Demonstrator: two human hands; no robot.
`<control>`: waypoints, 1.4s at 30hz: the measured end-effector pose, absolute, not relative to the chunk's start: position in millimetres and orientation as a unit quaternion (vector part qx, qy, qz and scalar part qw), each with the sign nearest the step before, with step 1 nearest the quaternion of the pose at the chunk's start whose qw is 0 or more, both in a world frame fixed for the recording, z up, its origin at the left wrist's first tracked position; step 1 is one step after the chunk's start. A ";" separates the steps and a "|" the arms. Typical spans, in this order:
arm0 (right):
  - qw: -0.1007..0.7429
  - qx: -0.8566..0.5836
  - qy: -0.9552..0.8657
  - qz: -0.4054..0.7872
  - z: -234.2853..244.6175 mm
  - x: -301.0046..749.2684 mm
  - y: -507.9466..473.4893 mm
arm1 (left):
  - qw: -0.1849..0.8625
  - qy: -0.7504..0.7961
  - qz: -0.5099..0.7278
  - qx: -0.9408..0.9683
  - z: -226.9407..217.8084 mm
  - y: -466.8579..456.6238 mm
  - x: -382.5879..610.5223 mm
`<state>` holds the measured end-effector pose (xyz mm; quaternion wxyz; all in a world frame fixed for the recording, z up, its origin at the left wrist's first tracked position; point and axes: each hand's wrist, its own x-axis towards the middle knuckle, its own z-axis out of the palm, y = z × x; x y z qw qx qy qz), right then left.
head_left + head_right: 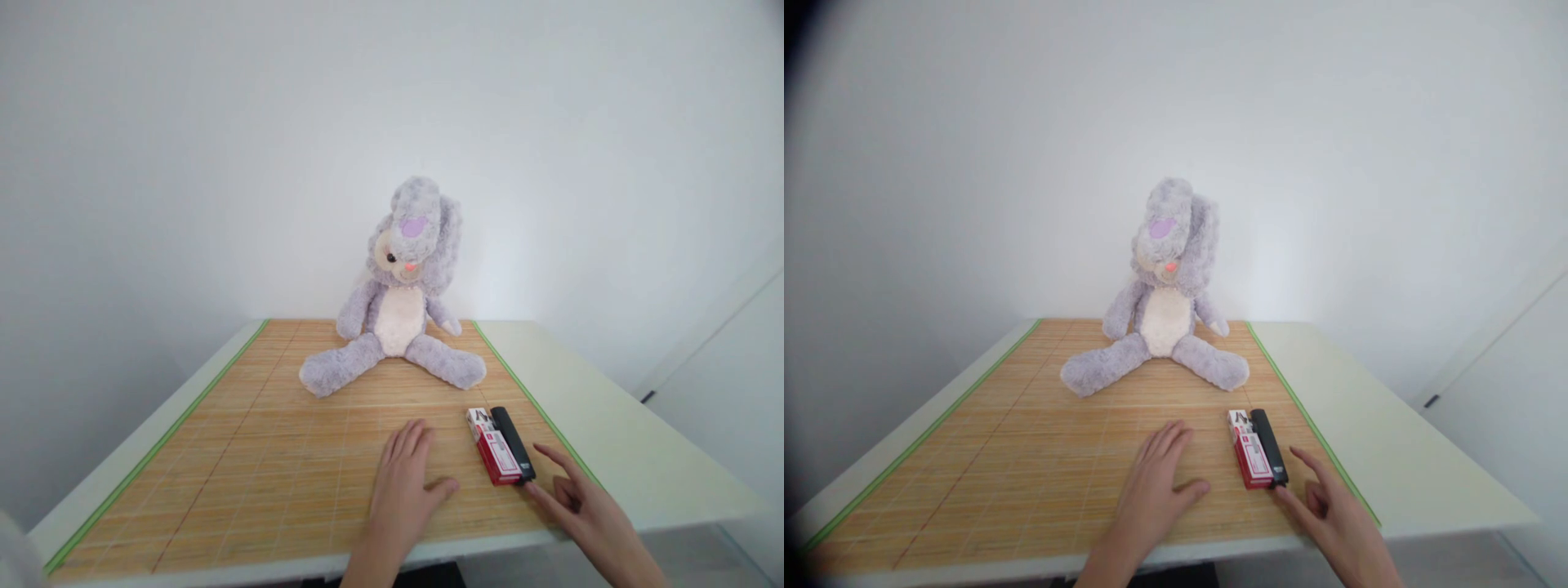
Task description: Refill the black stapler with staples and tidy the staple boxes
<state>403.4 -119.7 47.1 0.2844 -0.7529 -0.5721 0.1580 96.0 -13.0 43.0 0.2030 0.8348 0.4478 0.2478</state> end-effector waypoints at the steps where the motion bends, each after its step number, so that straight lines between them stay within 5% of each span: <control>1: 0.303 -0.752 -0.564 0.157 44.3 395.0 -127.0 | 0.185 0.473 0.248 0.825 40.4 -11.0 77.6; 7: 0.340 -0.635 -0.676 0.155 47.8 289.1 -125.5 | 0.062 0.613 0.196 0.763 32.6 4.8 -3.3; 13: 0.266 -0.631 -0.726 0.058 59.3 219.1 -58.4 | 0.010 0.631 0.177 0.755 28.6 6.1 -3.1; 22: 0.143 -0.714 -0.685 0.018 35.9 205.3 -39.4 | -0.007 0.632 0.188 0.752 26.9 4.7 -0.4; 42: 0.127 -0.714 -0.688 0.011 40.6 204.7 -37.7 | -0.017 0.633 0.182 0.752 27.7 0.0 14.1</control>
